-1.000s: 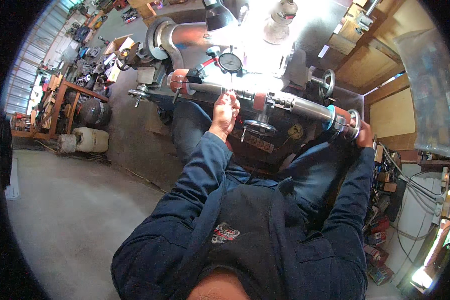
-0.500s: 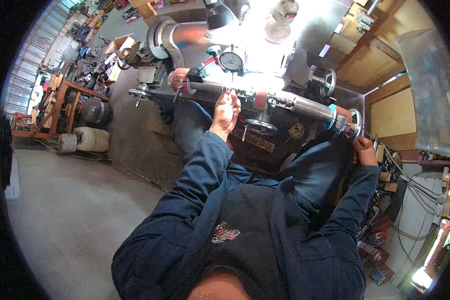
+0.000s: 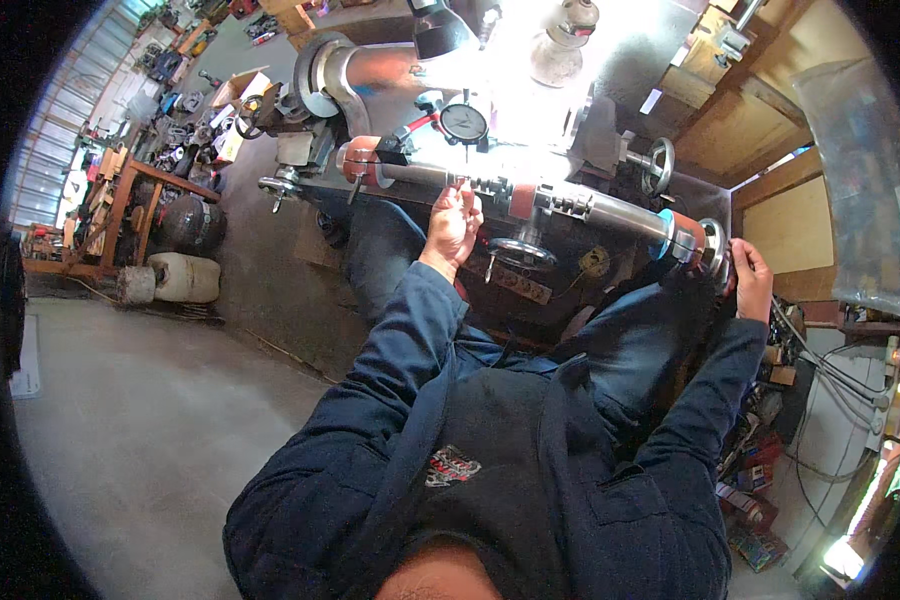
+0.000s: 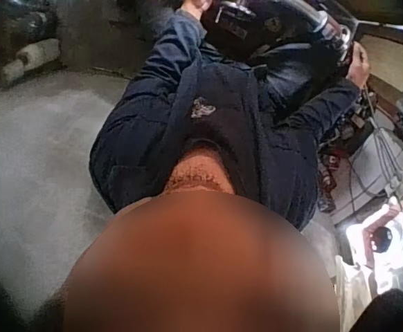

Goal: Operating a metal lathe and using a dial indicator to measure a machined part.

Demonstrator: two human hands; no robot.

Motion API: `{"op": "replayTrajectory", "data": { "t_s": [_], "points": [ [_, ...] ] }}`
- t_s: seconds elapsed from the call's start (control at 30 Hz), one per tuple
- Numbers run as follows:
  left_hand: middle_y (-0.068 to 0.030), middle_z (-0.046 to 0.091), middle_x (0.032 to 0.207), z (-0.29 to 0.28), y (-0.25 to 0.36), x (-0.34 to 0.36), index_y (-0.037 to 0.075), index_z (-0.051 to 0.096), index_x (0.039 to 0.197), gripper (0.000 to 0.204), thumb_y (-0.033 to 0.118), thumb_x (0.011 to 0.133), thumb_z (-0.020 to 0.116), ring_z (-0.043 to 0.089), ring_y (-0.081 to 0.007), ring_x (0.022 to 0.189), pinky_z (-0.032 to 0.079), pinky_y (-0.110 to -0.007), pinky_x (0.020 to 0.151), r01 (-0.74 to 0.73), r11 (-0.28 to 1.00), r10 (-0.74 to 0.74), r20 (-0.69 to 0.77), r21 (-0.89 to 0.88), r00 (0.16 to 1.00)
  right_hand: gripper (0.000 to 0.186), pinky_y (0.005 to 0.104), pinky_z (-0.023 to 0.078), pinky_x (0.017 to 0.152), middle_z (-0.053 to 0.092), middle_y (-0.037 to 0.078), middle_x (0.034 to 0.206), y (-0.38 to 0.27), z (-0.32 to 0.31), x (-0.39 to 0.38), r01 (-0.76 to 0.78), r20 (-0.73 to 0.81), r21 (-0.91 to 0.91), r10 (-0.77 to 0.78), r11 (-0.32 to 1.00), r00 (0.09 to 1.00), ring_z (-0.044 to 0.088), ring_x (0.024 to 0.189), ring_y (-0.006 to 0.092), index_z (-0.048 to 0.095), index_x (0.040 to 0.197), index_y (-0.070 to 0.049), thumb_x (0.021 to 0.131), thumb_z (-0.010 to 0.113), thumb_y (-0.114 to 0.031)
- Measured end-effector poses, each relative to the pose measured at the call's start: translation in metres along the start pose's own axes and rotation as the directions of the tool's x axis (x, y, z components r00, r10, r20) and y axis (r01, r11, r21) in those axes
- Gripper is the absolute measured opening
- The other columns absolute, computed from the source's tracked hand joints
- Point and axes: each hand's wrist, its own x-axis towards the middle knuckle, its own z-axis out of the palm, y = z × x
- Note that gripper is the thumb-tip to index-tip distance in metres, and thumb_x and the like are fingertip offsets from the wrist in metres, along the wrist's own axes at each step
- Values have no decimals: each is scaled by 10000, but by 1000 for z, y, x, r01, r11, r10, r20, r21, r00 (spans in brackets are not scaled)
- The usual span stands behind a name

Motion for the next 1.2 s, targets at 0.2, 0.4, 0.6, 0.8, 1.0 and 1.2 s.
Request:
{"op": "replayTrajectory", "data": {
  "t_s": [0.2,0.4,0.6,0.8,1.0,1.2],
  "points": [
    [59,523,811,-4,-2,2,141,569,1138,184,162,955,570,469,-54,625,363,-192,477,8,1000,-9,-8,-13,1000,271,210,425,586,638,-30,851,62,-2,67,95,9,-275,-96,957,995,516,668,48,684,1022,-31,939,603,-276],
    [58,526,795,2,0,1,135,585,1081,127,165,959,566,473,-54,625,358,-197,469,-3,1000,3,-25,-7,1000,192,297,475,574,649,54,746,76,-10,45,189,278,-565,-31,803,960,607,630,175,698,942,-23,903,552,-140],
    [60,538,787,5,2,1,128,590,1075,126,164,955,574,479,-51,619,359,-199,471,18,1000,-17,-61,11,998,255,334,403,385,557,73,578,38,-6,-8,-236,184,-460,351,856,918,524,426,179,629,836,-50,938,553,-272],
    [61,569,837,1,2,2,128,596,1073,134,178,949,587,505,-59,639,374,-207,481,13,1000,-12,-48,9,999,277,292,351,345,474,9,514,24,-17,-24,-272,184,-217,312,938,932,442,376,117,599,798,-70,946,588,-303],
    [22,581,920,11,1,-4,117,583,1078,181,194,921,628,591,-140,829,494,-272,683,-42,999,39,-82,-30,996,233,297,469,567,532,39,680,21,-26,-20,12,46,-472,11,882,999,540,582,168,610,912,-1,924,617,-233],
    [-5,576,1006,34,3,-9,81,540,1099,329,226,856,708,583,-158,933,494,-385,947,-42,996,46,-43,80,998,509,312,427,948,535,98,1129,-52,9,-29,286,-389,-225,-355,931,850,522,1040,169,337,1339,34,879,551,7]
  ]
}}
